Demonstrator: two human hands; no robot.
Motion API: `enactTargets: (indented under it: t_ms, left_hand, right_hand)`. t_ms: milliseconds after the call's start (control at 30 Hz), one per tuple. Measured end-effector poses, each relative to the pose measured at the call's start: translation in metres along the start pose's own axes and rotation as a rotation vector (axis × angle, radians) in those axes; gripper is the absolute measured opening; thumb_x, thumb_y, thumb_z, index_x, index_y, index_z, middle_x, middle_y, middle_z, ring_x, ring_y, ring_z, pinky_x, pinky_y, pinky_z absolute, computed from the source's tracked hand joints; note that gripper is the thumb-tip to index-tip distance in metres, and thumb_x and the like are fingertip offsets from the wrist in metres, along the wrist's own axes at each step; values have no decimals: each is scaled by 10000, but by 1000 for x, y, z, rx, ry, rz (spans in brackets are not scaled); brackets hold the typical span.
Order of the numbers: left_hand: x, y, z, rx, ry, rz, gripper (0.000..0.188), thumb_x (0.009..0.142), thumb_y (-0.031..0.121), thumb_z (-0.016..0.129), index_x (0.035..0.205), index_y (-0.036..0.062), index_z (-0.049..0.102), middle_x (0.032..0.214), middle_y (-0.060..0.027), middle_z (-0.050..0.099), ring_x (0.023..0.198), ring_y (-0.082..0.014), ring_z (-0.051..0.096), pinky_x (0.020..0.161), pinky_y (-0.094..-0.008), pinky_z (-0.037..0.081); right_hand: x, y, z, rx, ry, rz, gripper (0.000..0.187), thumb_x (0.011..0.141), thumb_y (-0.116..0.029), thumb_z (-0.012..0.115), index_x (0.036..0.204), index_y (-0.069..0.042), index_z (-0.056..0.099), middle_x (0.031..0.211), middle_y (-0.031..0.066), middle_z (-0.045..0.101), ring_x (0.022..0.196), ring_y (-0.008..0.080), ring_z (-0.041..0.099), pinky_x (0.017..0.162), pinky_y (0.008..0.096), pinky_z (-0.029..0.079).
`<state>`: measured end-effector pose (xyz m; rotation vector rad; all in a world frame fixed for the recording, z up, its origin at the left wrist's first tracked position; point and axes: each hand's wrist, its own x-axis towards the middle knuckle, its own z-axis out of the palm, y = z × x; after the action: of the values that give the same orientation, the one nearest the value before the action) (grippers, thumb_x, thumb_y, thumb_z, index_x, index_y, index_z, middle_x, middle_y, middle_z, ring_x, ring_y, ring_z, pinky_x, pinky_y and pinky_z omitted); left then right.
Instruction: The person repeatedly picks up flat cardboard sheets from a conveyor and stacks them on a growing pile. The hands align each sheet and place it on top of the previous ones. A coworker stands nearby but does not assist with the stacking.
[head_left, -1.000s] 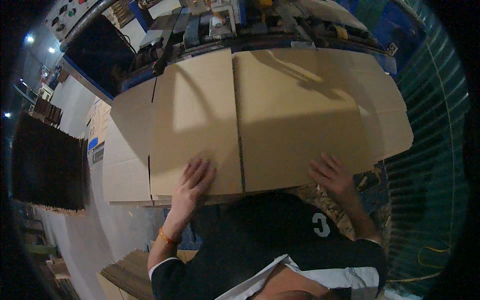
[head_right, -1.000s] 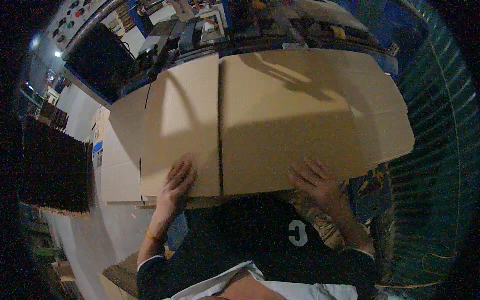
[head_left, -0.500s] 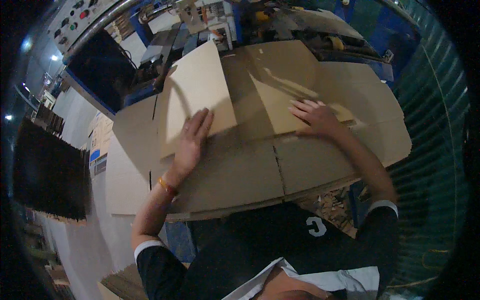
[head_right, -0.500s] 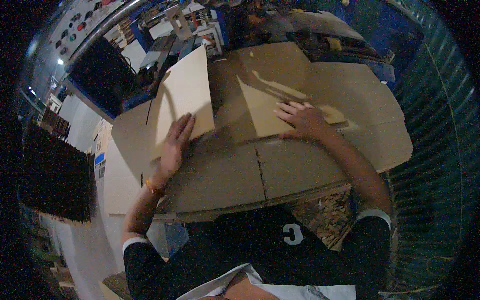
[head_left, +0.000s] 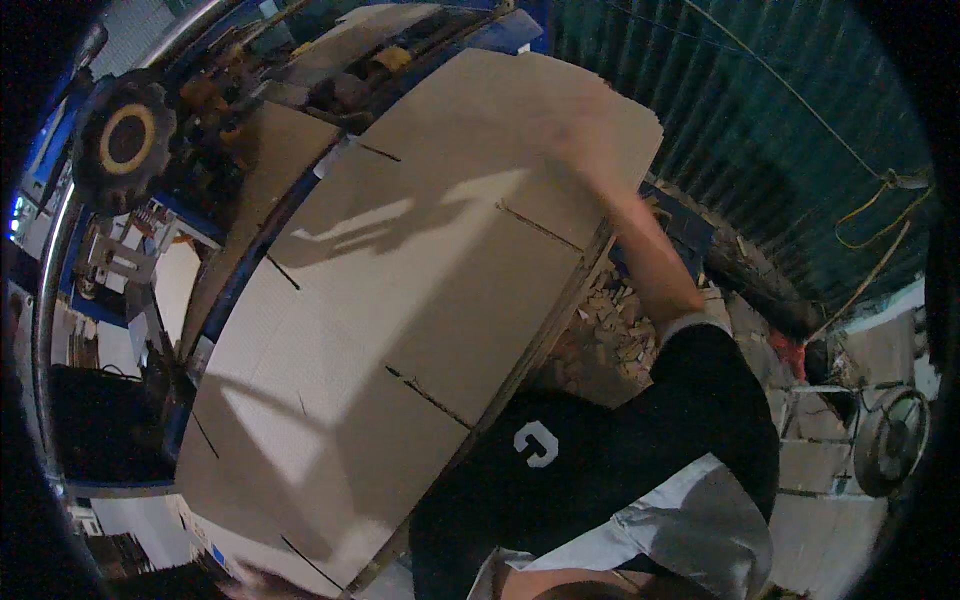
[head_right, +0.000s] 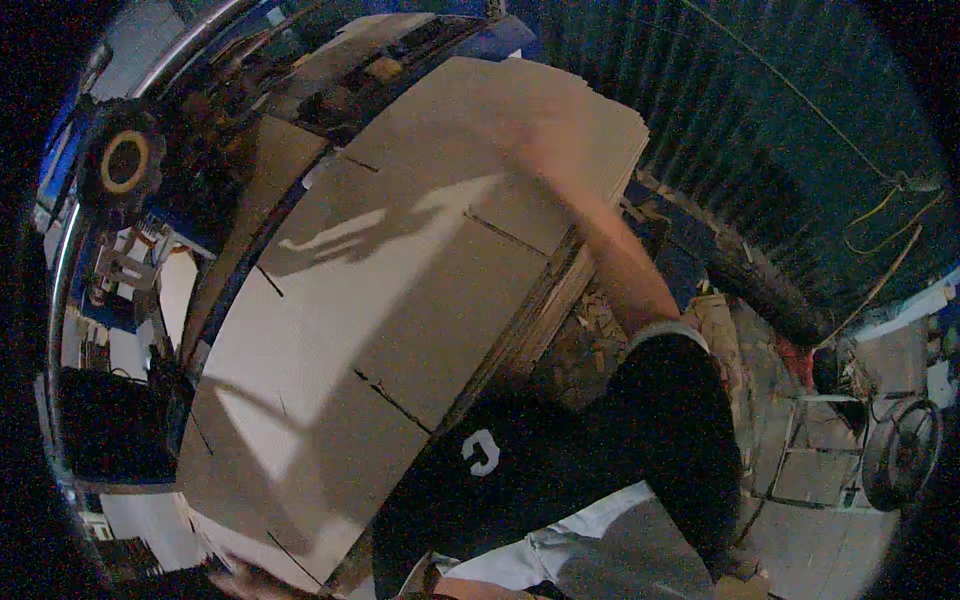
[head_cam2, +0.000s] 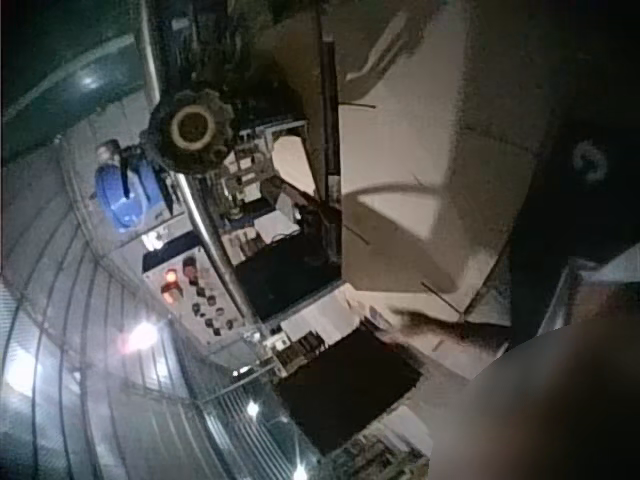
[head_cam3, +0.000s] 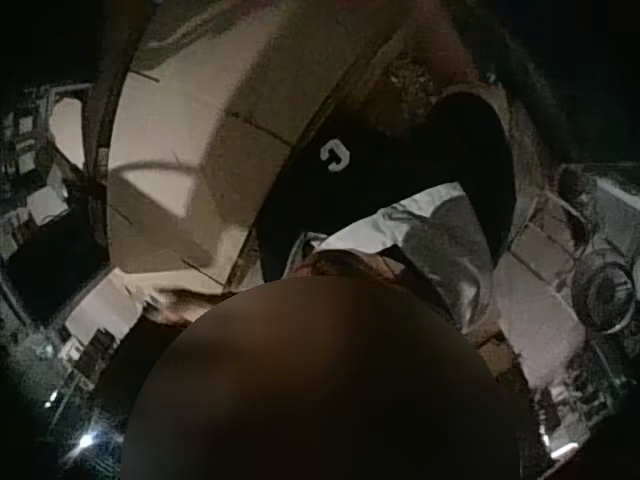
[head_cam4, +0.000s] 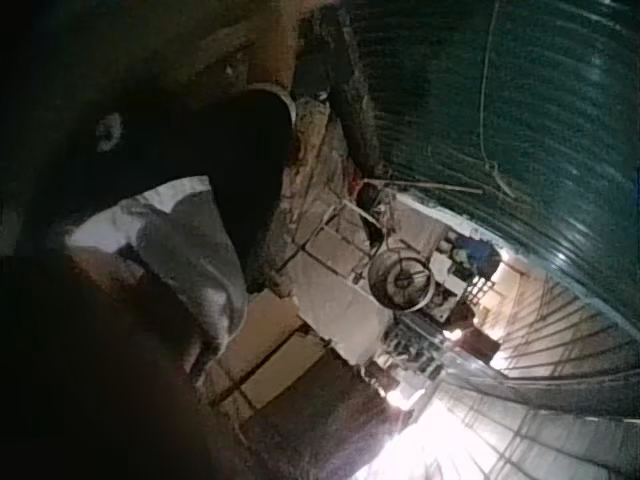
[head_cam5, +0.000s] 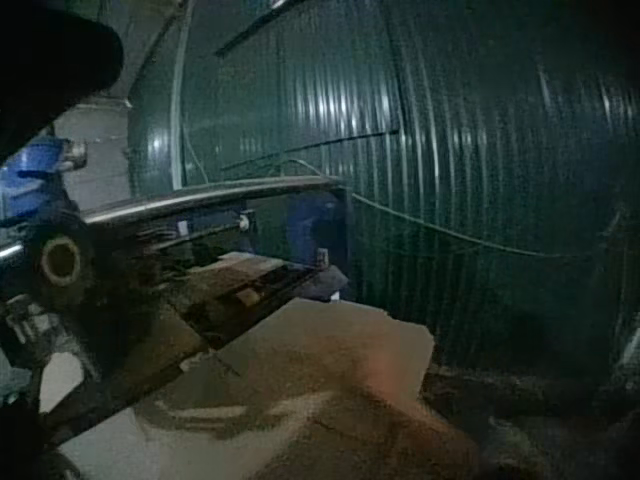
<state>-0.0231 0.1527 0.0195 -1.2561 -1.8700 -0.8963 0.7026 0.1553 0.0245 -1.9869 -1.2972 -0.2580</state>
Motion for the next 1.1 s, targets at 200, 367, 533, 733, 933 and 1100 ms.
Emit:
enactTargets:
  t_ms: [200, 367, 533, 733, 933, 1100]
  left_hand:
    - [-56, -52, 29, 14, -224, -282, 564, 823, 320, 614, 1243, -18, 451, 1176, -227, 516, 1007, -343, 554, 843, -422, 463]
    - [-52, -63, 12, -84, -186, -383, 602, 824, 342, 594, 1275, -18, 421, 1225, -223, 476, 1029, -335, 538, 868, -423, 452]
    - [-19, -99, -34, -152, 49, -476, 641, 825, 364, 574, 1306, -17, 390, 1274, -219, 436, 1050, -327, 523, 893, -424, 441]
    - [2, -94, -93, -620, -20, -823, 711, 835, 323, 572, 1365, -37, 263, 1223, -203, 441, 1016, -303, 535, 876, -397, 451]
    - [-3, -79, -71, -926, 288, -1048, 438, 854, 181, 542, 1196, -75, 447, 1062, -197, 538, 922, -251, 571, 816, -354, 479]
    - [-30, -57, -100, -1306, -142, -938, 329, 842, 135, 573, 1088, -83, 554, 1071, -144, 593, 885, -237, 588, 773, -359, 494]
  right_hand:
    - [-50, 100, -9, -427, 34, 475, 739, 804, -529, 527, 1324, -25, 377, 1339, 300, 341, 1293, 447, 244, 1050, 507, 224]
    - [-45, 91, 9, -448, 89, 530, 692, 800, -503, 543, 1334, -86, 403, 1399, 309, 237, 1304, 467, 207, 1072, 502, 196]
    - [-19, 100, -5, -12, 596, 296, 490, 780, -368, 589, 1169, -72, 552, 1166, 271, 508, 1076, 408, 490, 900, 453, 397]
    - [78, 81, -66, 898, 398, 325, 251, 774, -77, 581, 1007, 13, 561, 925, 110, 595, 816, 239, 578, 758, 393, 484]
    - [39, -45, -125, 945, 349, -97, 566, 811, 22, 530, 1337, 22, 320, 1290, 169, 452, 1127, 247, 494, 933, 340, 414]
    - [-121, -91, -90, 159, 337, -375, 452, 835, -195, 601, 1230, -19, 468, 1166, 128, 579, 1033, 238, 559, 888, 364, 433]
